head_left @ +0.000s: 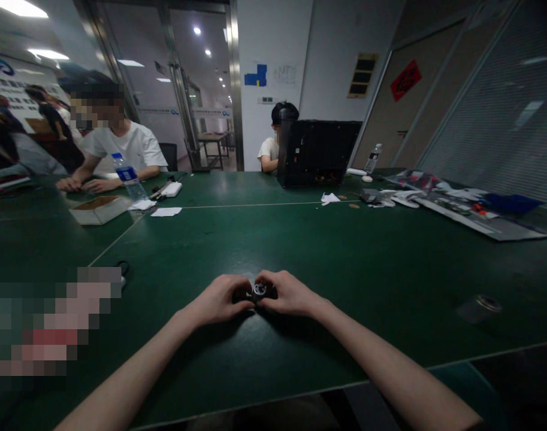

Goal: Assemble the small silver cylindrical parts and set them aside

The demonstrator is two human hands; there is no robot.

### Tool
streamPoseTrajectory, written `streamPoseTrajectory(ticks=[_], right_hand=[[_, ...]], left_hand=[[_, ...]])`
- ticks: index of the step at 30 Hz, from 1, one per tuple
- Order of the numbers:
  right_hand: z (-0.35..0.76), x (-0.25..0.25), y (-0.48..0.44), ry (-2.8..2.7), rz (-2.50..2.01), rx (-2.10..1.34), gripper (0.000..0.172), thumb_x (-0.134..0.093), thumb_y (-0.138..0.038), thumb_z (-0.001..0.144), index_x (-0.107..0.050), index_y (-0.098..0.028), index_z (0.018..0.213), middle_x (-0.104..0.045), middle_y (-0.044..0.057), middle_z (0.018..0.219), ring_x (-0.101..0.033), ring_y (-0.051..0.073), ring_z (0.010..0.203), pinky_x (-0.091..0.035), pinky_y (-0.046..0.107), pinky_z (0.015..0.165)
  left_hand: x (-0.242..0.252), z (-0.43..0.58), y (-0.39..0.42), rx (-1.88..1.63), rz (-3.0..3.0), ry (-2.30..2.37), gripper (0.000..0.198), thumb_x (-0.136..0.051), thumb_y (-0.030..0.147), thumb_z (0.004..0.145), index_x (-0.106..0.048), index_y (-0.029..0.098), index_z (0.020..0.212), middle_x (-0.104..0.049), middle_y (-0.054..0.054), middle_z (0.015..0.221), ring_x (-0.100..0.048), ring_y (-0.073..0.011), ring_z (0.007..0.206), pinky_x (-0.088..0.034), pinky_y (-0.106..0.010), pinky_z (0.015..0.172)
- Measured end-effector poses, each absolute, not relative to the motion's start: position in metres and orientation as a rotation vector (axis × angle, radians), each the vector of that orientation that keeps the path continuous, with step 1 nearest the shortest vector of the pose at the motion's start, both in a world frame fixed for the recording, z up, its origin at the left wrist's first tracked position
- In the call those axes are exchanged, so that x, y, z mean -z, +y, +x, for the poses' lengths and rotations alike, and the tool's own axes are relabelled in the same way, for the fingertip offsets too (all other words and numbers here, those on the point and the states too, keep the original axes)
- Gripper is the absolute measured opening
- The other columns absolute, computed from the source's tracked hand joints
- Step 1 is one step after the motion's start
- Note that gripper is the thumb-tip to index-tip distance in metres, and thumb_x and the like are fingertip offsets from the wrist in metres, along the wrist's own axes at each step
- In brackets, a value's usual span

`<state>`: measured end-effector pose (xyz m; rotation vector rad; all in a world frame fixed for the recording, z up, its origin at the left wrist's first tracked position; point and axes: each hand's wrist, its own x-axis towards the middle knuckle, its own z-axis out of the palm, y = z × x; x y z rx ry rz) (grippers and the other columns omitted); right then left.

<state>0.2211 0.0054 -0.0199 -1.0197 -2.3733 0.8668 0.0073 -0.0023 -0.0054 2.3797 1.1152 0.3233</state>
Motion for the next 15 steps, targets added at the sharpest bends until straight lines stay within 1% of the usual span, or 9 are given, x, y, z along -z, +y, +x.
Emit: streamPoseTrajectory(ticks=[8,15], right_hand=[[0.2205,0.0205,0.0052,-2.369,-0.991,-0.883,0.032,-0.066,-0.024,0.075,-0.057,-0.018,0.105,-0.068,0.004,0.088,-0.062,0.014,0.074,-0.045,0.022,0.065],[0.2190,0.0197,0.0039,-2.398,-0.938,-0.805,0.033,-0.063,-0.021,0.075,-0.059,-0.020,0.107,-0.068,0.004,0.094,-0.062,0.015,0.081,-0.044,0.024,0.072]], left_hand=[[0.0082,0.0061,-0.0014,-0.342,2.386,1.100,0.019,-0.060,0.031,0.082,-0.060,0.016,0.093,-0.061,-0.003,0.084,-0.054,-0.0151,0.072,-0.040,-0.023,0.065],[0.0085,0.0062,-0.0010,-0.343,2.418,1.085,0.017,-0.059,0.029,0.082,-0.059,0.016,0.092,-0.060,-0.002,0.082,-0.053,-0.0147,0.071,-0.038,-0.023,0.064]])
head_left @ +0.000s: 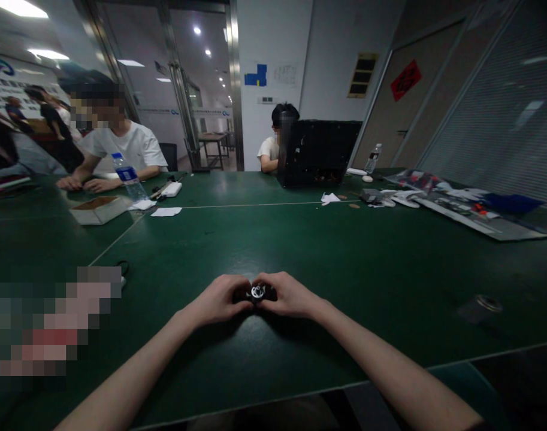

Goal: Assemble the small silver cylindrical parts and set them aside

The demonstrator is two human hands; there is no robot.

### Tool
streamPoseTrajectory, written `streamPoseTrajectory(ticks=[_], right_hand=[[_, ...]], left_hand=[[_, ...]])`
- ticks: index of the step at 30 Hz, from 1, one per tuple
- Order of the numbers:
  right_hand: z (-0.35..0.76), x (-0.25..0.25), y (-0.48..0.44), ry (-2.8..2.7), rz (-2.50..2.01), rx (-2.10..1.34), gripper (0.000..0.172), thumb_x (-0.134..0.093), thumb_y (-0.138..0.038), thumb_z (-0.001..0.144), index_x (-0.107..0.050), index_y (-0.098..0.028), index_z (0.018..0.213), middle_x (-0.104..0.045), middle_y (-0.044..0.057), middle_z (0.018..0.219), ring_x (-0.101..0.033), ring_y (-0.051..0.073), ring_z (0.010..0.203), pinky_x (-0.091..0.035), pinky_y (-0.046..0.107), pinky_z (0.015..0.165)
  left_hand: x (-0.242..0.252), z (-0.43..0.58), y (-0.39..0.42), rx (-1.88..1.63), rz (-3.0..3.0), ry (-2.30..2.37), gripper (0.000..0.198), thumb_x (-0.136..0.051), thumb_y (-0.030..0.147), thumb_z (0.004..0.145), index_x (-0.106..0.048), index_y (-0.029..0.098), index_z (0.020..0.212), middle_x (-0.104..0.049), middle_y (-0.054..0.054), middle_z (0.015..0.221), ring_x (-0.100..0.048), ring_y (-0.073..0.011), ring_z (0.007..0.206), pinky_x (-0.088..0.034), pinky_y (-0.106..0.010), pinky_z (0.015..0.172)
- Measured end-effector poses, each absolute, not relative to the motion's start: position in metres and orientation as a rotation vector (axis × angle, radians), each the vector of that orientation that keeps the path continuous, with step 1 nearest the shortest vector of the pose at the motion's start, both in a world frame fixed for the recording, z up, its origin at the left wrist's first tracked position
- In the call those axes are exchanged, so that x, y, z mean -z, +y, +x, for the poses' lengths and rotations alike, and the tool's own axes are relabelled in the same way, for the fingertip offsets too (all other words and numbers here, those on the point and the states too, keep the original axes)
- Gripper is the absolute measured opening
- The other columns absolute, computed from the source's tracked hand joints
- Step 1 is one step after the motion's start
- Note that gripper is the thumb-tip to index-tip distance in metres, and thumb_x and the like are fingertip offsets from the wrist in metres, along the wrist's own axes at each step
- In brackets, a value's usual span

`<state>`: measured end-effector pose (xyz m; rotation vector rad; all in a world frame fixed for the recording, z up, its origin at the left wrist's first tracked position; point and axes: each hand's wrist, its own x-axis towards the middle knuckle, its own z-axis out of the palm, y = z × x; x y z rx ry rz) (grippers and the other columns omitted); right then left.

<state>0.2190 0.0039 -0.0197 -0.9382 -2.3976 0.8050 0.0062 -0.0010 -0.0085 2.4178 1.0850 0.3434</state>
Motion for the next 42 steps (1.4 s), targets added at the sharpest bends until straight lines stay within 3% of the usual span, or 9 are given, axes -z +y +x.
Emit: streamPoseTrajectory(ticks=[18,31,42], right_hand=[[0.2178,0.0180,0.0024,-2.425,-0.850,-0.794,0.031,-0.061,-0.019,0.077,-0.061,-0.019,0.109,-0.068,0.005,0.101,-0.062,0.017,0.088,-0.044,0.026,0.079],[0.2181,0.0206,0.0041,-2.430,-0.910,-0.769,0.033,-0.067,-0.028,0.075,-0.060,-0.018,0.106,-0.066,0.003,0.093,-0.059,0.014,0.077,-0.043,0.023,0.068],[0.2189,0.0161,0.0030,-2.434,-0.937,-0.812,0.032,-0.065,-0.024,0.076,-0.060,-0.018,0.107,-0.067,0.004,0.093,-0.061,0.015,0.078,-0.044,0.024,0.070]], left_hand=[[0.0075,0.0078,-0.0014,-0.332,2.432,1.103,0.016,-0.058,0.029,0.082,-0.059,0.015,0.088,-0.058,-0.002,0.079,-0.051,-0.0144,0.068,-0.038,-0.023,0.062],[0.0035,0.0081,-0.0025,-0.302,2.394,1.113,0.017,-0.057,0.027,0.082,-0.060,0.015,0.093,-0.060,-0.003,0.082,-0.053,-0.0151,0.071,-0.039,-0.023,0.063],[0.0035,0.0081,-0.0024,-0.297,2.397,1.106,0.016,-0.057,0.027,0.082,-0.060,0.016,0.093,-0.059,-0.003,0.083,-0.052,-0.0148,0.071,-0.039,-0.023,0.064]])
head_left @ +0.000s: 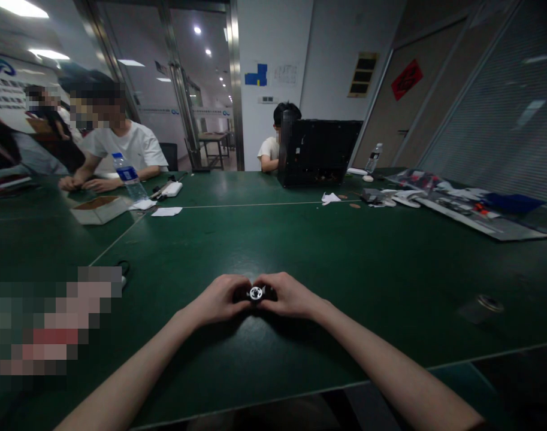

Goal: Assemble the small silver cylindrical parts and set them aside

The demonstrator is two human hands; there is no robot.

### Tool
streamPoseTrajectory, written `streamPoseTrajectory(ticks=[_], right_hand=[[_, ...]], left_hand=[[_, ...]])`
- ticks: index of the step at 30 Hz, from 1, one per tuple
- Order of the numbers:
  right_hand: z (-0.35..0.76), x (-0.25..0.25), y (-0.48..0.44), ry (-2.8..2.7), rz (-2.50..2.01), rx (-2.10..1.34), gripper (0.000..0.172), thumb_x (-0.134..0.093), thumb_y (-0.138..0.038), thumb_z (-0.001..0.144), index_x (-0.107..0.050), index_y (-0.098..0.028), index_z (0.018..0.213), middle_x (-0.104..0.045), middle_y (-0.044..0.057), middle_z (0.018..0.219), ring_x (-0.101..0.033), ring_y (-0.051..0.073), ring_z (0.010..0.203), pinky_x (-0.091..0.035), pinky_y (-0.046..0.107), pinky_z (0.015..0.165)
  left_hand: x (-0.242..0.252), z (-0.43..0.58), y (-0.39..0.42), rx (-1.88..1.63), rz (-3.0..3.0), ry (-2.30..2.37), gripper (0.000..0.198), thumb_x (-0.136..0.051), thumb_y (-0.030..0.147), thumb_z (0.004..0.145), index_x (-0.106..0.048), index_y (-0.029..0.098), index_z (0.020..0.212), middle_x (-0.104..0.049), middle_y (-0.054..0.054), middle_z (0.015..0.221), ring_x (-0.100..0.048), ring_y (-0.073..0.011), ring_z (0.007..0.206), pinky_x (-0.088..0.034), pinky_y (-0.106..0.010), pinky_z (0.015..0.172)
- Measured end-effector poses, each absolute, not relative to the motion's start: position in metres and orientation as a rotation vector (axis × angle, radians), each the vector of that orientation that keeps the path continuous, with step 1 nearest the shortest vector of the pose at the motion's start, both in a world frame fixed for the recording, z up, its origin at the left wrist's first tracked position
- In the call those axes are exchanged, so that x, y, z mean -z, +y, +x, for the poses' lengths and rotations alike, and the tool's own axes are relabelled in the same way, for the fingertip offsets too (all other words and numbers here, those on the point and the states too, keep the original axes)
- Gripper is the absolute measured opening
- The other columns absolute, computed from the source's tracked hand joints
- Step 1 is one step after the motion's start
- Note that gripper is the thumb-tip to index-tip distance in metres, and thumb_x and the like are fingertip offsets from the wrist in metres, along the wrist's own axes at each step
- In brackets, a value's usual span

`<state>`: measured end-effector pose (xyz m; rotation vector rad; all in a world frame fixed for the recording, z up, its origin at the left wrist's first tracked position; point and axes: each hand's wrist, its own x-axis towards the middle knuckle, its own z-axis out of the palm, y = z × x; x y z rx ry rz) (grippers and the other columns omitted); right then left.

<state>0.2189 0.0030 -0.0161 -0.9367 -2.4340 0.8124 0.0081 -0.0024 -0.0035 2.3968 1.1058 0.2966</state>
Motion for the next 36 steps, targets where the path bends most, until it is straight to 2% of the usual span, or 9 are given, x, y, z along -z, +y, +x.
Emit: streamPoseTrajectory(ticks=[36], right_hand=[[0.2179,0.0196,0.0024,-2.441,-0.797,-0.743,0.030,-0.062,-0.017,0.075,-0.062,-0.017,0.105,-0.067,0.004,0.095,-0.061,0.014,0.079,-0.045,0.023,0.072]], left_hand=[[0.0074,0.0078,-0.0008,-0.338,2.435,1.106,0.015,-0.060,0.029,0.080,-0.060,0.015,0.085,-0.057,-0.001,0.076,-0.051,-0.0136,0.067,-0.036,-0.022,0.060]])
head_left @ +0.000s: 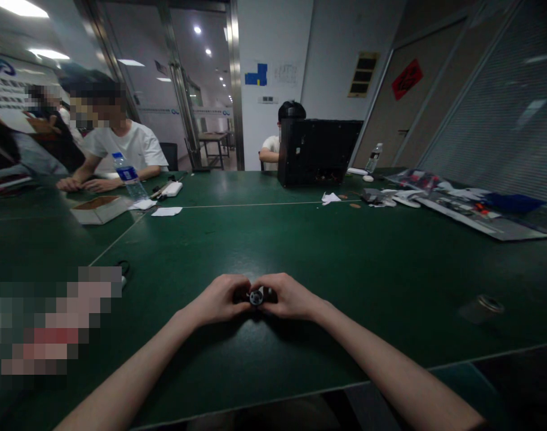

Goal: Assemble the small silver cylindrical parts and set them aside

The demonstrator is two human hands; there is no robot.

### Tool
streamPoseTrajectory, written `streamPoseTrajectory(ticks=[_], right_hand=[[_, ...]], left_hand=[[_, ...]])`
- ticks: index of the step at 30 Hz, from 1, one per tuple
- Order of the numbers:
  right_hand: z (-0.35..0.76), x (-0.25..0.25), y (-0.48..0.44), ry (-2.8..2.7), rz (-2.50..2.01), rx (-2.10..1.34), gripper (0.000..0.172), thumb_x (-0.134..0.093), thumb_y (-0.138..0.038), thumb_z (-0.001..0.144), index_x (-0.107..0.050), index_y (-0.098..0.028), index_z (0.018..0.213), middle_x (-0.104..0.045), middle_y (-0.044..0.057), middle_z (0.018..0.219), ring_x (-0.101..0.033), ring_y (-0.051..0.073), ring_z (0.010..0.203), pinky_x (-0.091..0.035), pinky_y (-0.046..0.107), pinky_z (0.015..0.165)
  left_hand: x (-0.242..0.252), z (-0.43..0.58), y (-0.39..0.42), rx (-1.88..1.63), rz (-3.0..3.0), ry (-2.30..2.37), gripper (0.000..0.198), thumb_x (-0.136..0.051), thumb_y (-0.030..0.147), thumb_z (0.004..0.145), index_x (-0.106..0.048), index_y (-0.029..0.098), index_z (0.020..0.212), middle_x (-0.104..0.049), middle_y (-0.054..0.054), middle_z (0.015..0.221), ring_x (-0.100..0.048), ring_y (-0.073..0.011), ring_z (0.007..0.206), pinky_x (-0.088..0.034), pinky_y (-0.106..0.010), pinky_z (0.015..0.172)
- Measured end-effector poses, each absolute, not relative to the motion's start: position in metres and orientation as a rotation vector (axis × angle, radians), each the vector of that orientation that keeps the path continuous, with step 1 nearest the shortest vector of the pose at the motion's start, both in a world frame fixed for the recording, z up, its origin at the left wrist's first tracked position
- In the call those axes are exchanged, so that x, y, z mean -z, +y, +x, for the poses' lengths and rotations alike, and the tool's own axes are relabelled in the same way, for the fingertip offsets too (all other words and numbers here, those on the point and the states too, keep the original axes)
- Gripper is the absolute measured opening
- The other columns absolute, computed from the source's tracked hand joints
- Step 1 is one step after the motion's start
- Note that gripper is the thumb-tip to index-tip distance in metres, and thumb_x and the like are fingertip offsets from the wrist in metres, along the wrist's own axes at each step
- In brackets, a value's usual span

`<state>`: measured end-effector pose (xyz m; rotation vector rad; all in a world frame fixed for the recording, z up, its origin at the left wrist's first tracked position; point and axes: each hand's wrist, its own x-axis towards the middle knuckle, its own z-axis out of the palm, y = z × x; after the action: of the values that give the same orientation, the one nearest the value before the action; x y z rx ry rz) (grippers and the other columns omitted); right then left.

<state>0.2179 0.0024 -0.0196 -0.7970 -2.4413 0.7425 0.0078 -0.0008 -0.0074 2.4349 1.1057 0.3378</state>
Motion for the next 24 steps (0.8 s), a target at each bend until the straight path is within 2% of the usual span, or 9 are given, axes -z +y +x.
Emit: streamPoseTrajectory(ticks=[24], right_hand=[[0.2179,0.0163,0.0012,-2.448,-0.830,-0.765,0.031,-0.061,-0.020,0.078,-0.061,-0.017,0.108,-0.068,0.006,0.098,-0.063,0.016,0.084,-0.045,0.025,0.075]], left_hand=[[0.0059,0.0078,-0.0017,-0.344,2.441,1.074,0.019,-0.059,0.033,0.082,-0.059,0.015,0.087,-0.059,-0.001,0.078,-0.051,-0.0135,0.067,-0.036,-0.022,0.060]])
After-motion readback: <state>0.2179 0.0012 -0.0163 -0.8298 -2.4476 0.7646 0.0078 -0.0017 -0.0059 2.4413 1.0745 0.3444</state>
